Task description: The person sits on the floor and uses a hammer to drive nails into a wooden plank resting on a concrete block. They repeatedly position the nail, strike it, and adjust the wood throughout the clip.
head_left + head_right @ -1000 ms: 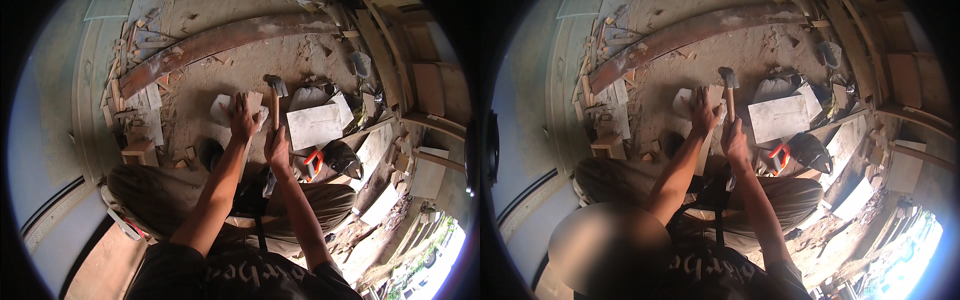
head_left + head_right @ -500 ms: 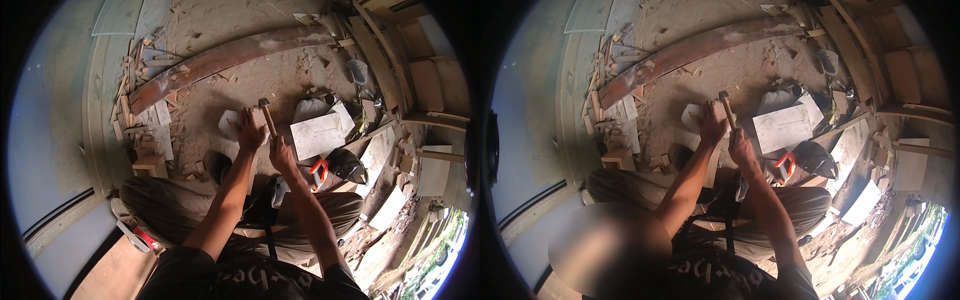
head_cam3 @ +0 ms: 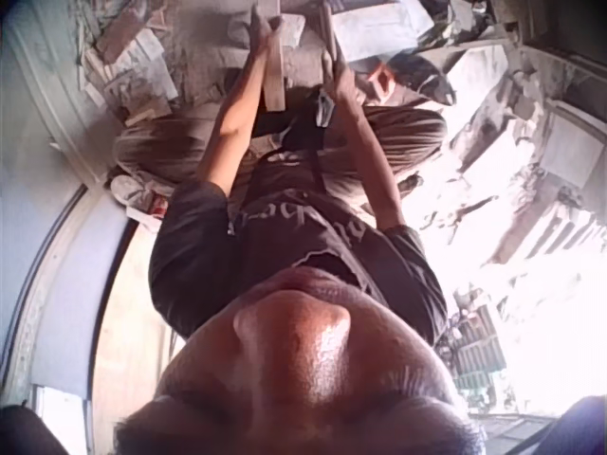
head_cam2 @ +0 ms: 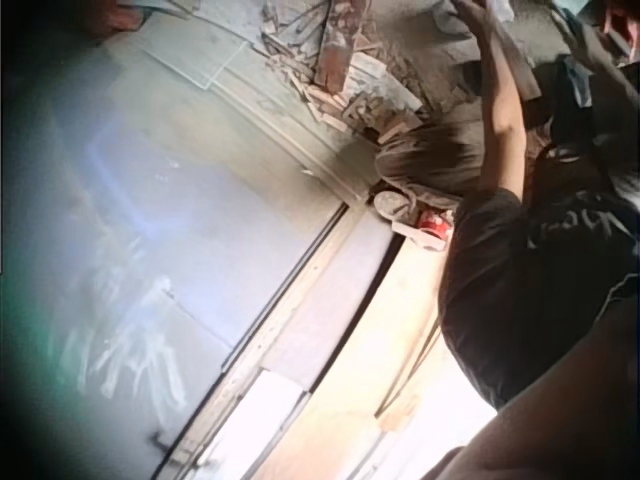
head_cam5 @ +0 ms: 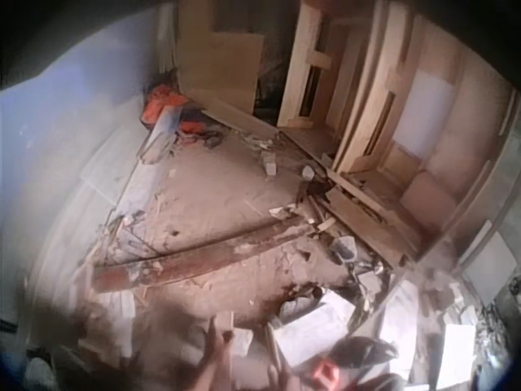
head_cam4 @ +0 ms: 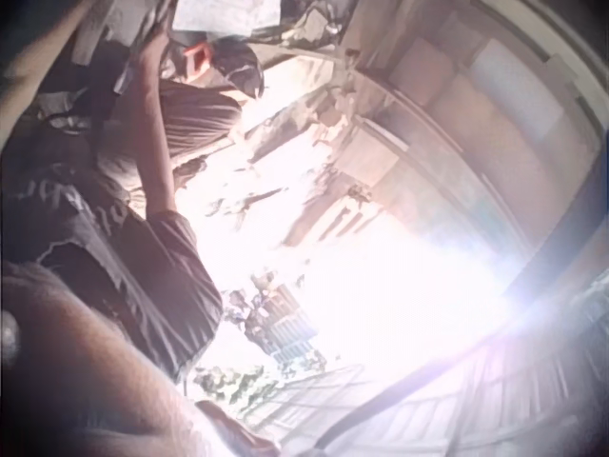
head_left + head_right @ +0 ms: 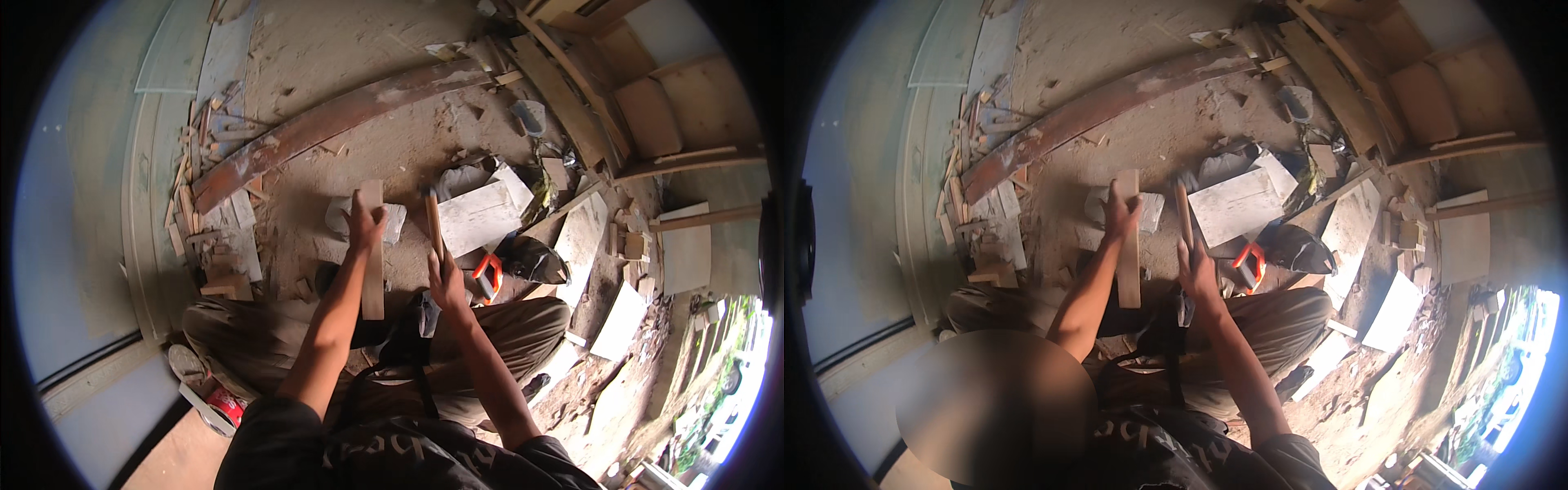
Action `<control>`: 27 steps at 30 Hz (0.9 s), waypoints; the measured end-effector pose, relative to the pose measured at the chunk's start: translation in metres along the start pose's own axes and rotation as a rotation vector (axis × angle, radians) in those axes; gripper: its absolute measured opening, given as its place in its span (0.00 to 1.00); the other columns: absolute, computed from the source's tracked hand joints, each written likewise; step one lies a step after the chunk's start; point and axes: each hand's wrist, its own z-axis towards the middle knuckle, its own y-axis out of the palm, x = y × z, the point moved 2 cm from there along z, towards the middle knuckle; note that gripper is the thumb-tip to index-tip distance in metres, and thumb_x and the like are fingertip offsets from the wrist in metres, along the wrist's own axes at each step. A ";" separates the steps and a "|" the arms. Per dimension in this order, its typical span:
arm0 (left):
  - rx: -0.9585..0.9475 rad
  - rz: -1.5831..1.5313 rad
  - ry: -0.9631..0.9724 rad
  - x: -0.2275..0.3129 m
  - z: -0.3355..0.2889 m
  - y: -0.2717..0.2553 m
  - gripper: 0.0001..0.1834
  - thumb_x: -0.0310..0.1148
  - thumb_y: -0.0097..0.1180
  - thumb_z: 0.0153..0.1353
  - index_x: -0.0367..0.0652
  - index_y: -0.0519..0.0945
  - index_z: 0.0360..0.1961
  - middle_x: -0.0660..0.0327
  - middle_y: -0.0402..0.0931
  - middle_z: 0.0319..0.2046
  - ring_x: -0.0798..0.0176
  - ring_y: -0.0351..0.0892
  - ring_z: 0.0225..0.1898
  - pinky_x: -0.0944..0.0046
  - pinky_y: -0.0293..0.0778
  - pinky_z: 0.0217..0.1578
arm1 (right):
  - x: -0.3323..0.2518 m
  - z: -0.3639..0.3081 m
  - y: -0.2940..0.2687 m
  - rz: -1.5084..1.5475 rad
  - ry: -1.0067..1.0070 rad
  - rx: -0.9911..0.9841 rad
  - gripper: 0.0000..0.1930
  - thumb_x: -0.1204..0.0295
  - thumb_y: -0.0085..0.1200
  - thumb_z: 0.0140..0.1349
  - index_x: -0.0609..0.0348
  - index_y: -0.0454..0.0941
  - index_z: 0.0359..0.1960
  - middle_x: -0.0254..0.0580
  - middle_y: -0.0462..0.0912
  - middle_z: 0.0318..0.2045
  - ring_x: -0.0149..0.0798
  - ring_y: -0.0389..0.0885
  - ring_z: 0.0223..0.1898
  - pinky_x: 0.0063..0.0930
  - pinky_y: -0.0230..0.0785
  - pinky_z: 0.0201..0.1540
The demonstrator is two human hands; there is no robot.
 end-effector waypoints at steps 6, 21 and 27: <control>-0.093 -0.866 -0.435 -0.007 0.002 -0.100 0.30 0.46 0.53 0.61 0.41 0.66 0.61 0.57 0.78 0.40 0.70 0.74 0.30 0.64 0.74 0.28 | 0.067 -0.018 -0.029 -0.686 -0.122 -0.198 0.25 0.49 0.58 0.59 0.65 0.79 0.30 0.58 0.80 0.25 0.57 0.81 0.32 0.48 0.72 0.35; -0.180 -1.760 -0.341 0.080 -0.093 -0.209 0.41 0.52 0.47 0.54 0.37 0.62 0.65 0.59 0.66 0.44 0.62 0.65 0.37 0.59 0.65 0.38 | 0.141 0.067 0.015 0.832 0.546 0.451 0.21 0.59 0.63 0.61 0.70 0.73 0.31 0.40 0.76 0.26 0.33 0.75 0.23 0.32 0.73 0.25; -0.066 -1.617 -0.515 0.063 -0.123 -0.196 0.37 0.53 0.47 0.56 0.36 0.68 0.60 0.57 0.72 0.43 0.58 0.70 0.38 0.54 0.69 0.39 | 0.103 0.063 -0.004 1.279 0.346 0.209 0.13 0.64 0.56 0.66 0.62 0.72 0.30 0.35 0.70 0.22 0.33 0.71 0.21 0.35 0.77 0.31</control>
